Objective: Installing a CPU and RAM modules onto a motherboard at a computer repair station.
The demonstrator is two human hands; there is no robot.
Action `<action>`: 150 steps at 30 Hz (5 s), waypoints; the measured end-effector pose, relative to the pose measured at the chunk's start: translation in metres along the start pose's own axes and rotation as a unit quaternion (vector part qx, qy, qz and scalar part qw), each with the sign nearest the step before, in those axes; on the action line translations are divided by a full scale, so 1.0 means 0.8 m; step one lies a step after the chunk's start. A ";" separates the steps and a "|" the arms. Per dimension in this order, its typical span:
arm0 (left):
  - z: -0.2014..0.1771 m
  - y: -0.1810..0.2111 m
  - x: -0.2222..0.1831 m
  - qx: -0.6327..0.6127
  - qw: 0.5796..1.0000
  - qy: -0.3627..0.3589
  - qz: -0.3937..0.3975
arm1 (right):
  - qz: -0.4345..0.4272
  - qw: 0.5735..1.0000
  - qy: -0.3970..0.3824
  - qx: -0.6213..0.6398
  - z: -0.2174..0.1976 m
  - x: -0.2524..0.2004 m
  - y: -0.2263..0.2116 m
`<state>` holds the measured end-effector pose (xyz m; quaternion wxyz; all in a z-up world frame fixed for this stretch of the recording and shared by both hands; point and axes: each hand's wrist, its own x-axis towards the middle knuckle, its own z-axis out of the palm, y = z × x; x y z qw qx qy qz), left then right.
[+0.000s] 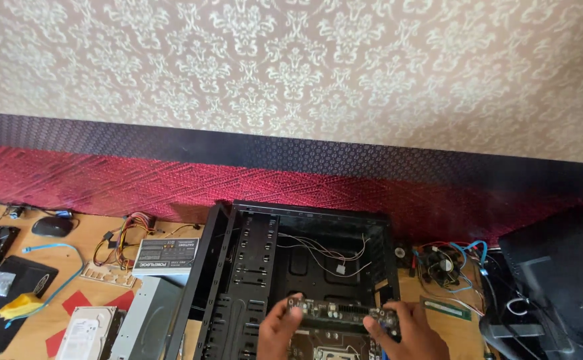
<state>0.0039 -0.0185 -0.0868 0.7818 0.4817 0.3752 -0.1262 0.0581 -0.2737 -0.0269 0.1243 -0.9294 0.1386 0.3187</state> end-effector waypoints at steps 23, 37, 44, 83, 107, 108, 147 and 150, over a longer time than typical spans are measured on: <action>0.006 0.021 -0.038 -0.068 0.995 0.021 -0.072 | 0.001 0.996 -0.077 0.035 -0.003 -0.012 0.001; 0.062 0.103 -0.092 -0.201 0.976 -0.077 -0.021 | -0.059 0.995 -0.042 0.071 -0.093 -0.053 -0.019; 0.068 0.114 -0.113 -0.187 0.981 -0.037 -0.033 | -0.068 0.996 -0.006 0.061 -0.086 -0.058 -0.027; 0.021 0.091 -0.108 0.248 0.825 -0.205 0.465 | -0.371 0.788 0.425 0.246 -0.028 -0.087 -0.003; 0.009 0.045 -0.105 0.161 0.870 -0.097 0.456 | -0.421 0.833 0.314 0.176 -0.053 -0.084 -0.008; 0.009 0.048 -0.108 0.178 0.870 -0.076 0.453 | -0.424 0.824 0.340 0.161 -0.051 -0.085 -0.012; 0.025 0.092 -0.096 0.162 0.778 -0.127 0.594 | -0.408 0.786 0.412 0.215 -0.059 -0.076 -0.011; 0.028 0.096 -0.096 0.155 0.771 -0.132 0.604 | -0.413 0.766 0.441 0.222 -0.057 -0.081 -0.012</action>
